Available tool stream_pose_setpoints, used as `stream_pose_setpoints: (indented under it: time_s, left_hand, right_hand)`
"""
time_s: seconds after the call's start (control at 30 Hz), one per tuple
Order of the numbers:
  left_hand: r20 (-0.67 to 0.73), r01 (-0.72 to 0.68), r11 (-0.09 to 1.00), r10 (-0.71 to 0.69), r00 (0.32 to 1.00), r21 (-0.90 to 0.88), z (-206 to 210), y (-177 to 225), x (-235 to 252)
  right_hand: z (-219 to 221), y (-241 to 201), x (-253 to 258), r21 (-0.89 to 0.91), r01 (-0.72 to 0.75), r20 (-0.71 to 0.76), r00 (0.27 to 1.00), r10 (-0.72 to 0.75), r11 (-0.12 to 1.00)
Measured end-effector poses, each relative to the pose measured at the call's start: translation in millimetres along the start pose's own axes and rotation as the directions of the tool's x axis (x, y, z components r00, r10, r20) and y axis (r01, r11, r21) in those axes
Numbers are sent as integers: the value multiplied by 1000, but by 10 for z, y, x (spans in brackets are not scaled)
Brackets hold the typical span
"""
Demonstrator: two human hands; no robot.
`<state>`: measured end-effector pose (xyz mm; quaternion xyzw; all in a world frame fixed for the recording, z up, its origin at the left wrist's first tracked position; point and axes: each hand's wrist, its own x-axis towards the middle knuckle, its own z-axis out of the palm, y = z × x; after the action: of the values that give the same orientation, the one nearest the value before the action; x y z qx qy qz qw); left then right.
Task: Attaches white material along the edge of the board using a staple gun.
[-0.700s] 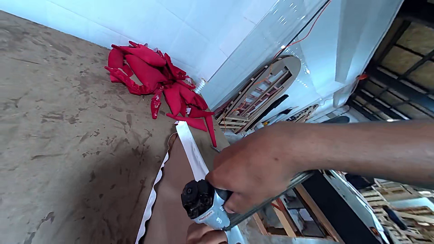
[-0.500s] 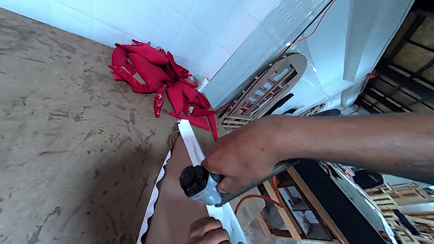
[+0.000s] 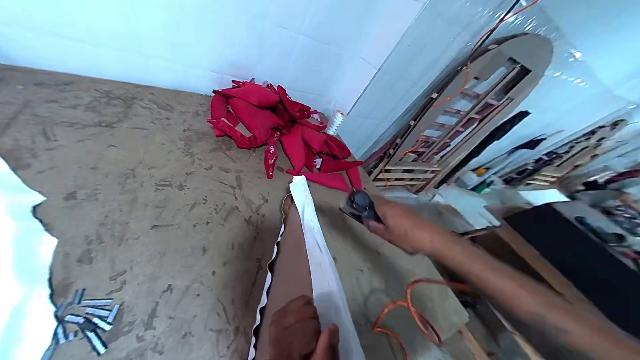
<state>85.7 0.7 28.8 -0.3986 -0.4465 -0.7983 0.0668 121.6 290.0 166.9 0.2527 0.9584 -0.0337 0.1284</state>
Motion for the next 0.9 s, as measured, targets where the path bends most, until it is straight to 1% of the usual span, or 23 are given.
stream_pose_setpoints:
  time_s: [0.07, 0.1, 0.17, 0.2, 0.23, 0.27, 0.3, 0.33, 0.37, 0.4, 0.43, 0.47, 0.5, 0.53, 0.57, 0.6, 0.63, 0.7, 0.77, 0.8, 0.83, 0.87, 0.9]
  left_hand:
    - [6, 50, 999, -50, 999, 17, -160, 85, 79]
    - [6, 84, 996, -84, 996, 30, -241, 140, 90]
    - [17, 129, 990, -131, 991, 58, -425, 168, 122]
    - [21, 161, 984, -163, 986, 79, -520, 176, 144]
    - [40, 220, 970, -225, 974, 103, -614, 209, 189]
    - [45, 311, 943, -318, 947, 118, -684, 269, 270]
    - [50, 441, 889, -449, 892, 126, -750, 360, 374]
    - [66, 582, 801, -594, 802, 139, -835, 456, 481]
    - [104, 722, 675, -738, 667, 151, -921, 552, 588]
    - [176, 842, 514, -855, 488, 162, -999, 647, 709]
    - [278, 919, 350, -915, 293, 184, -1070, 738, 848]
    - [379, 939, 226, -918, 116, 260, -1133, 820, 1023]
    - [447, 910, 167, -894, -21, 379, -1201, 909, 1217]
    - [449, 844, 141, -884, -128, 518, -1235, 1018, 1413]
    - [369, 753, 99, -908, -200, 651, -1202, 1148, 1588]
    - [252, 659, 33, -937, -241, 752, -1126, 1261, 1723]
    - [119, 575, -49, -961, -250, 817, -1016, 1345, 1805]
    - [-95, 485, -188, -973, -209, 854, -869, 1430, 1830]
    - [-201, 492, -265, -963, -181, 829, -851, 1503, 1723]
    - [-219, 549, -261, -965, -142, 794, -845, 1545, 1603]
    - [-217, 632, -214, -973, -74, 745, -836, 1581, 1418]
    - [-204, 721, -133, -979, 11, 680, -816, 1601, 1202]
    - [-184, 817, -44, -980, 76, 575, -795, 1597, 1025]
  right_hand:
    - [982, 624, -17, 143, -84, -146, 984, 104, 986]
    - [1514, 837, -67, 193, -113, -204, 967, 152, 975]
    - [2398, 1021, -141, 279, -141, -306, 924, 227, 950]
    - [2717, 986, -194, 346, -127, -338, 908, 249, 930]
    - [2903, 861, -274, 447, -71, -367, 895, 255, 892]
    - [2904, 646, -376, 557, 29, -407, 881, 242, 830]
    - [2739, 337, -490, 645, 152, -462, 858, 224, 749]
    - [2445, -45, -622, 709, 300, -525, 828, 194, 638]
    - [2108, -435, -749, 721, 447, -596, 790, 143, 530]
    - [1768, -797, -842, 688, 572, -668, 739, 83, 447]
    - [1467, -1117, -863, 634, 677, -739, 673, 34, 374]
    - [1204, -1383, -815, 575, 755, -792, 610, -16, 316]
    - [1019, -1615, -721, 532, 804, -821, 567, -72, 266]
    - [922, -1819, -615, 510, 829, -829, 545, -128, 231]
    - [894, -1985, -525, 500, 840, -826, 536, -175, 210]
    - [923, -2120, -471, 492, 848, -824, 527, -207, 199]
    - [991, -2225, -455, 474, 858, -829, 511, -226, 198]
    - [1149, -2343, -492, 451, 872, -849, 485, -209, 190]
    - [1238, -2392, -522, 457, 882, -870, 470, -148, 117]
    - [1257, -2392, -539, 468, 881, -875, 472, -105, 62]
    - [1279, -2361, -558, 479, 878, -875, 478, -75, 16]
    - [1300, -2298, -566, 487, 873, -873, 486, -53, -18]
    - [1315, -2214, -555, 489, 871, -872, 488, -38, -50]
